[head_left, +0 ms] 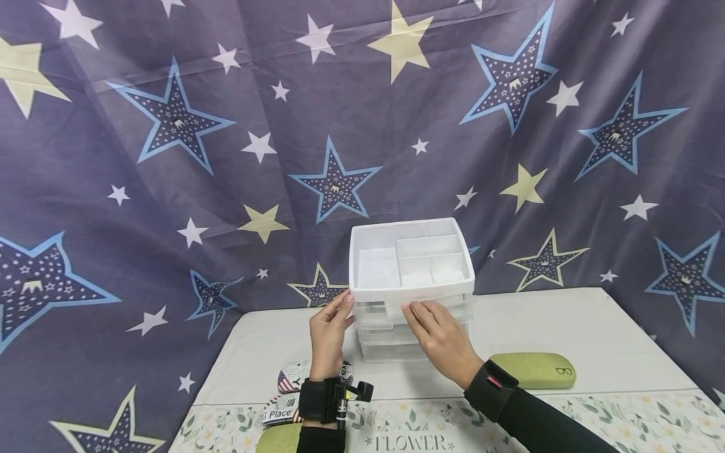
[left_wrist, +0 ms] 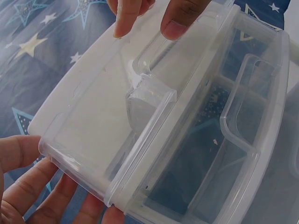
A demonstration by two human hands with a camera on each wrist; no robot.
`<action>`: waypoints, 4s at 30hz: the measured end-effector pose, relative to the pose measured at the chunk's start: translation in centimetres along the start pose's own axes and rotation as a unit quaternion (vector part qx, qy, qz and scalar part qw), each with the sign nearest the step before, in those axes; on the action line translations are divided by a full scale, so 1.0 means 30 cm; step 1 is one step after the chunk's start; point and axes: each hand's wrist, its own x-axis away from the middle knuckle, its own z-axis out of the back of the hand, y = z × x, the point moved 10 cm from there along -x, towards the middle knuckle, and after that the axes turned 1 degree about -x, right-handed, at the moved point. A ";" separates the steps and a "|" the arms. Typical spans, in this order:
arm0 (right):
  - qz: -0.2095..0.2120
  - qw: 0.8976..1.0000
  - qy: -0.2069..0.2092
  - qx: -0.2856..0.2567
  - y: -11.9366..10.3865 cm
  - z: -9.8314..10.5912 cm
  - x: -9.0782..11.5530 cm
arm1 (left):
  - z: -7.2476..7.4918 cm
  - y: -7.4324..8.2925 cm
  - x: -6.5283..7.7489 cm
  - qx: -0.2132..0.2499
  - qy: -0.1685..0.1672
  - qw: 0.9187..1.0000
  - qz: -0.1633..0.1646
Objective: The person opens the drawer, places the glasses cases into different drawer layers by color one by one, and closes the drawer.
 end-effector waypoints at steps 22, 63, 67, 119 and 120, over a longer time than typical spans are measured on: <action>0.036 0.997 0.048 0.049 0.000 -0.012 -0.007 | -0.005 -0.003 -0.002 0.002 -0.007 1.000 -0.004; -0.014 1.000 0.007 0.002 -0.042 -0.062 0.081 | -0.002 0.005 0.001 -0.011 -0.015 1.000 -0.013; -0.023 1.000 0.000 -0.002 -0.047 -0.075 0.087 | -0.003 0.005 0.001 -0.013 -0.015 1.000 -0.016; -0.050 0.997 -0.025 0.051 -0.056 -0.167 0.073 | 0.004 0.002 -0.004 -0.020 -0.024 0.999 -0.017; -0.049 0.997 -0.025 0.050 -0.058 -0.167 0.074 | 0.006 -0.001 -0.003 -0.019 -0.024 0.999 -0.017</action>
